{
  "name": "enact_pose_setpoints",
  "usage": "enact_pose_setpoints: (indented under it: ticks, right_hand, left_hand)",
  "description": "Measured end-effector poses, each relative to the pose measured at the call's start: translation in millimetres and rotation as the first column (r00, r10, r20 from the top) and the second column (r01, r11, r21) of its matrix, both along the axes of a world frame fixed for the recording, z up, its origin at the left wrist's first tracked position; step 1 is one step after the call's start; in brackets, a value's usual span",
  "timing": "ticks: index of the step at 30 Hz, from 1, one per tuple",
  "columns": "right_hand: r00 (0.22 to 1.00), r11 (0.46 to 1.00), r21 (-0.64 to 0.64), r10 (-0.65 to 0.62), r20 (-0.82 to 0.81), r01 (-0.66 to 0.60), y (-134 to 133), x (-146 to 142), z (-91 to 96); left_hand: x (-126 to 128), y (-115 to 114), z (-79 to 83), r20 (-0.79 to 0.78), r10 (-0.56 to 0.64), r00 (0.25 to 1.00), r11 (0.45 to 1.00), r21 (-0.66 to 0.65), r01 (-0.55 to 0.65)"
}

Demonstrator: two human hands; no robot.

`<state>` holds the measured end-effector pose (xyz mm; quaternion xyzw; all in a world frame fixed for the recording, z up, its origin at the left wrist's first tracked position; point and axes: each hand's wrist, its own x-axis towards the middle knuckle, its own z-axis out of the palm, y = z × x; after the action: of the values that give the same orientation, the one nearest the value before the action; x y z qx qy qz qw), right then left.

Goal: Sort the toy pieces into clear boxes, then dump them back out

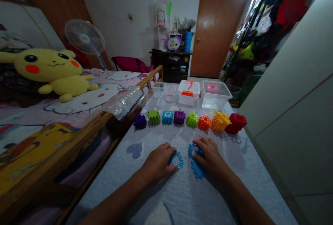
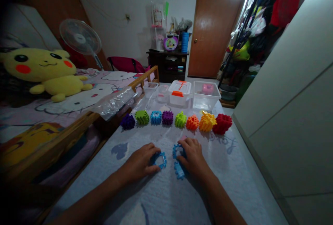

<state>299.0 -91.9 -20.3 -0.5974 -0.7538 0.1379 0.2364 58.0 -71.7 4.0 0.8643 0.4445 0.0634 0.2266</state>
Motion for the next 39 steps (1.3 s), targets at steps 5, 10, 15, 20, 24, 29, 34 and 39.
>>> enact_pose_setpoints:
  ticks: [5, 10, 15, 20, 24, 29, 34, 39]
  right_hand:
    - [0.993, 0.984, 0.172, -0.023, -0.113, 0.042, 2.4, -0.6, 7.0]
    - [0.989, 0.93, 0.343, -0.105, -0.103, 0.134, 6.7, -6.8, 2.9]
    - [0.998, 0.976, 0.214, -0.057, 0.04, 0.047, 11.3, -12.8, -3.5]
    - [0.989, 0.991, -0.021, 0.134, 0.067, -0.132, 4.0, -10.3, 12.2]
    - [0.994, 0.994, 0.011, 0.107, -0.018, -0.107, 1.2, 1.3, 19.1]
    - [0.998, 0.996, 0.071, -0.056, -0.042, 0.059, 8.6, 31.9, 9.9]
    - [0.99, 0.989, -0.075, -0.118, 0.08, 0.124, 5.9, 51.9, 7.3]
    - [0.979, 0.982, -0.133, -0.115, 0.166, 0.138, -2.6, 45.3, 10.0]
  left_hand:
    - [1.4, 4.2, 1.0, 0.05, 0.095, 0.994, 0.991, -0.096, -0.09]
    - [3.0, 1.7, 4.4, 0.115, 0.114, 0.987, 0.987, -0.13, -0.099]
    - [0.5, 1.2, 1.5, 0.148, 0.102, 0.984, 0.986, -0.147, -0.08]
    - [-9.2, 7.7, 6.3, 0.221, 0.077, 0.972, 0.989, -0.142, -0.046]
    - [-14.2, 16.8, 13.9, 0.174, 0.096, 0.98, 0.984, 0.134, -0.12]
    - [-14.2, 15.9, 11.7, -0.082, 0.048, 0.995, 0.968, 0.248, -0.027]
    - [-23.3, 9.6, 13.1, -0.11, -0.029, 0.993, 0.993, 0.113, 0.041]
    - [-23.0, 18.3, 23.6, -0.089, -0.007, 0.996, 0.994, 0.11, 0.017]
